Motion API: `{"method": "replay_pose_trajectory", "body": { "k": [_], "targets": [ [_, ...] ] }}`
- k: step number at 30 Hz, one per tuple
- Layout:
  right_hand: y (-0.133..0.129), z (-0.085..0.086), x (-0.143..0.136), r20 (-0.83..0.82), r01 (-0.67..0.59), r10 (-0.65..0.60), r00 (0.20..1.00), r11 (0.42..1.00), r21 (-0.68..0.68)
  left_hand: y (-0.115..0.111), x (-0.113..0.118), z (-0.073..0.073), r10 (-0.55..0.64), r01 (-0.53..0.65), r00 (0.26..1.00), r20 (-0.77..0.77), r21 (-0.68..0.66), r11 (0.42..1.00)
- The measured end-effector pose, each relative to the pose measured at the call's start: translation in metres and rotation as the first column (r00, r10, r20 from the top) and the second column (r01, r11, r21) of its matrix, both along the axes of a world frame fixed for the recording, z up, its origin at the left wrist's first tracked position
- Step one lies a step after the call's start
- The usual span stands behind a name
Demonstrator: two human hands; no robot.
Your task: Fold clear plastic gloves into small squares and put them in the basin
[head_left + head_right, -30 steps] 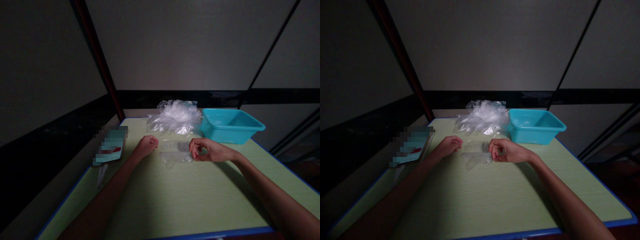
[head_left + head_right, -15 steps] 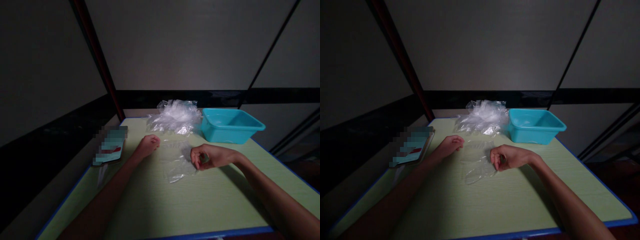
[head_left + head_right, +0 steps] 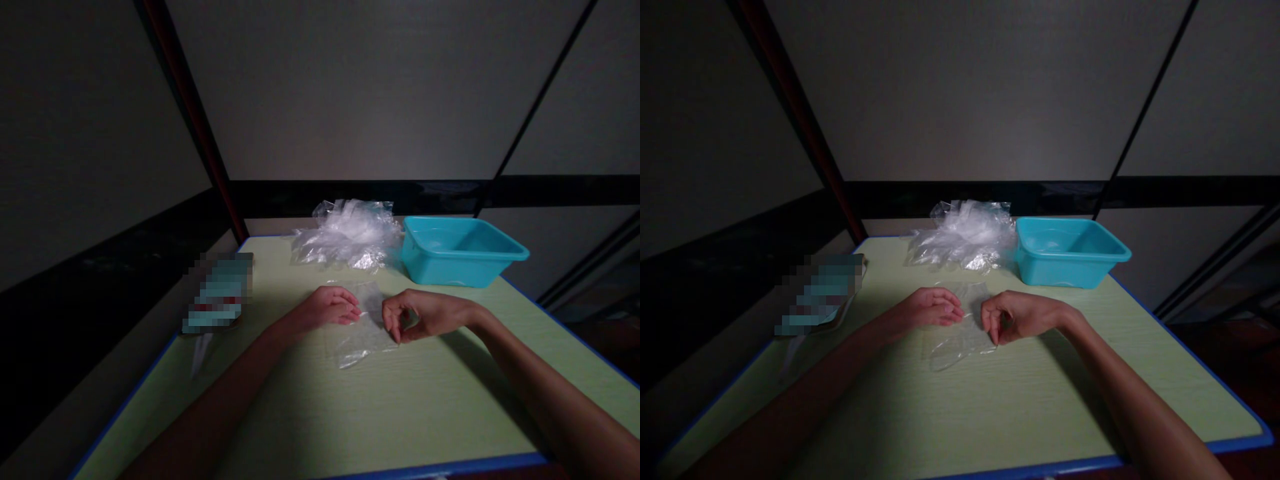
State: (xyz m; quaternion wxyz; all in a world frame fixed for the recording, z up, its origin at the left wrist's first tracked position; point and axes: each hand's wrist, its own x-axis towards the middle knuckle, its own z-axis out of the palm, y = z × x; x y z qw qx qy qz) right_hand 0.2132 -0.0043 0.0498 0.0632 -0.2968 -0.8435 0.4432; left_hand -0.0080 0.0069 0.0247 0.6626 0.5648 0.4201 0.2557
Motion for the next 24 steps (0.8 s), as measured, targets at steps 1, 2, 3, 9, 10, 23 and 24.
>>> {"method": "replay_pose_trajectory", "body": {
  "k": [1, 2, 3, 9, 10, 23, 24],
  "targets": [
    [0.0, 0.0, 0.0, 0.002, 0.003, -0.003, 1.0, 1.0, -0.009, 0.001, -0.002, -0.001, 0.01, -0.01, 1.0, -0.018, -0.002, 1.0],
    [0.0, 0.0, 0.0, 0.004, 0.006, -0.006, 1.0, 1.0, -0.021, 0.003, -0.005, -0.002, 0.016, -0.016, 0.999, -0.031, -0.002, 1.0],
    [0.0, 0.0, 0.001, 0.004, 0.007, -0.007, 1.0, 0.999, -0.035, 0.005, -0.008, -0.003, 0.017, -0.017, 0.999, -0.041, 0.001, 1.0],
    [0.0, 0.0, 0.0, -0.003, 0.001, -0.001, 1.0, 0.997, -0.076, 0.009, -0.021, 0.006, 0.04, -0.035, 0.984, -0.174, 0.033, 0.999],
    [0.0, 0.001, 0.0, -0.003, -0.001, 0.0, 1.0, 0.997, -0.073, 0.009, -0.022, 0.008, 0.056, -0.048, 0.978, -0.202, 0.045, 0.998],
    [0.001, 0.002, 0.007, 0.014, 0.016, -0.014, 1.0, 0.995, -0.1, 0.01, -0.026, 0.012, 0.156, -0.126, 0.941, -0.3, 0.116, 0.985],
    [0.001, 0.002, 0.007, 0.022, 0.016, -0.013, 1.0, 0.994, -0.111, 0.01, -0.026, 0.013, 0.158, -0.127, 0.94, -0.301, 0.122, 0.984]
  ]
}}
